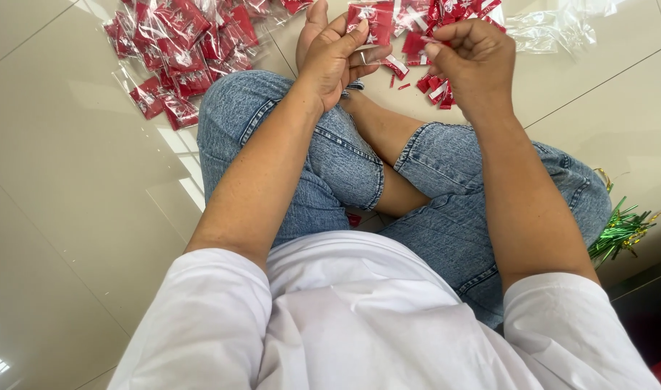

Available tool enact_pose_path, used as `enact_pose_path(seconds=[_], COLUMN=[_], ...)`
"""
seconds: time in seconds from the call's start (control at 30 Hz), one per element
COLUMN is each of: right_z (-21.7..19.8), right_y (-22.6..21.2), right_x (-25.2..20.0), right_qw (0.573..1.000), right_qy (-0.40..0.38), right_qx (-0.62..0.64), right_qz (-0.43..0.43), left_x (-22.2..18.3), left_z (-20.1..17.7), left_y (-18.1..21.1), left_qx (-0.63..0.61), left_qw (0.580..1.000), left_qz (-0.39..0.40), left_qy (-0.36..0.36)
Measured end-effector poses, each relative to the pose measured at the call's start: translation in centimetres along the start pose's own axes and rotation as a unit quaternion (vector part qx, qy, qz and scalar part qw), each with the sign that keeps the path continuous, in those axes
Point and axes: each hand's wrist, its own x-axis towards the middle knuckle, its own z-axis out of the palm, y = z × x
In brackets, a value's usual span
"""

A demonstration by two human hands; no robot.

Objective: Manually packaging small red sachets into clear plastic bags while sitting on the floor.

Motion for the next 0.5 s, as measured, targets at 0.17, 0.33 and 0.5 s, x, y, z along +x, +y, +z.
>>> enact_pose_path(seconds=[0.17,0.33,0.5], right_z=[0.0,-0.3,0.2], right_y=[-0.8,-1.0,-0.5], right_x=[-0.1,0.2,0.3], right_qw=[0.993,0.97,0.952], right_qy=[-0.024,-0.041,-0.071], right_qx=[0.04,0.137,0.129], right_qz=[0.106,0.194,0.269], left_x=[-0.1,-0.2,-0.7], left_z=[0.0,0.1,0.4], left_y=[-0.2,-0.3,-0.4], left_qx=[0.012,0.022,0.03], left_qw=[1.0,0.998,0.994], left_qz=[-0.006,-0.032,-0.039], left_qy=[-0.018,-0.053,-0.092])
